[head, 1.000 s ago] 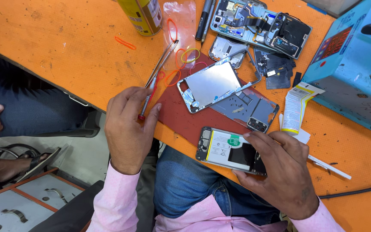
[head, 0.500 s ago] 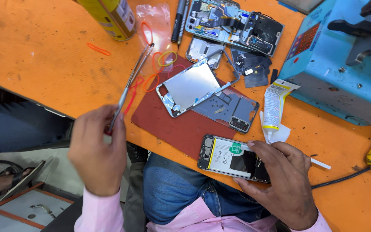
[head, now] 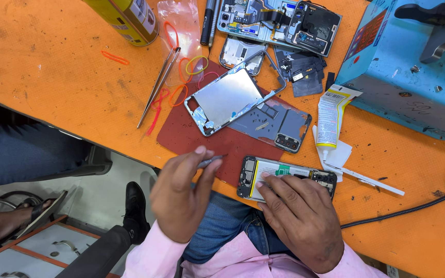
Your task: The person assembles internal components of a mobile phone by hand and using tools, including placing the motherboard and daughterboard into the frame and using a screwdriver and tweezers to secure parts.
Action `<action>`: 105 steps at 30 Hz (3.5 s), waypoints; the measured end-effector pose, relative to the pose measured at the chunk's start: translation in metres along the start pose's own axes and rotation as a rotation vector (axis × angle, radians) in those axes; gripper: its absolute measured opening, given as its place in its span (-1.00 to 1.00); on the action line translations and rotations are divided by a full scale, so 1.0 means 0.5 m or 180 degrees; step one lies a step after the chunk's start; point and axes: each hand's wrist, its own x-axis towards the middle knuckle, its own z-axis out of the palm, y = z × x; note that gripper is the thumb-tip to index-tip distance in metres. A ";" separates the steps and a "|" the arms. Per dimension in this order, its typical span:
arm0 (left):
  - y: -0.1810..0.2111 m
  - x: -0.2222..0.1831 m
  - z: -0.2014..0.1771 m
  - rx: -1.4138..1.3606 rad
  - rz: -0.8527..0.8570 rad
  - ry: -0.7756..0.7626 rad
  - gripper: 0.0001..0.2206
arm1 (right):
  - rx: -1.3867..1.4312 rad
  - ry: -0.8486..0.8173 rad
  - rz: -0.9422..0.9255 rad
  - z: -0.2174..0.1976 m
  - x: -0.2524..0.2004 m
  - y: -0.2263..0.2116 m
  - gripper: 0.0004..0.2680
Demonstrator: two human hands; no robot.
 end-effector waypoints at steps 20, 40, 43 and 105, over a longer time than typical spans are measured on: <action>0.029 -0.034 0.021 -0.0648 0.0105 -0.0650 -0.29 | 0.0020 0.0052 0.0118 0.006 0.000 0.000 -0.70; 0.050 0.024 -0.016 -0.0465 0.0758 -0.1413 -0.58 | 0.0307 0.0172 0.0117 0.010 -0.007 0.015 -0.75; 0.048 0.027 -0.011 -0.0465 0.0829 -0.1335 -0.57 | 0.0385 0.0147 0.0165 0.009 -0.004 0.017 -0.75; 0.043 0.053 -0.017 -0.0685 0.0704 -0.1638 -0.60 | 0.0606 0.0130 0.0340 0.011 -0.004 0.020 -0.76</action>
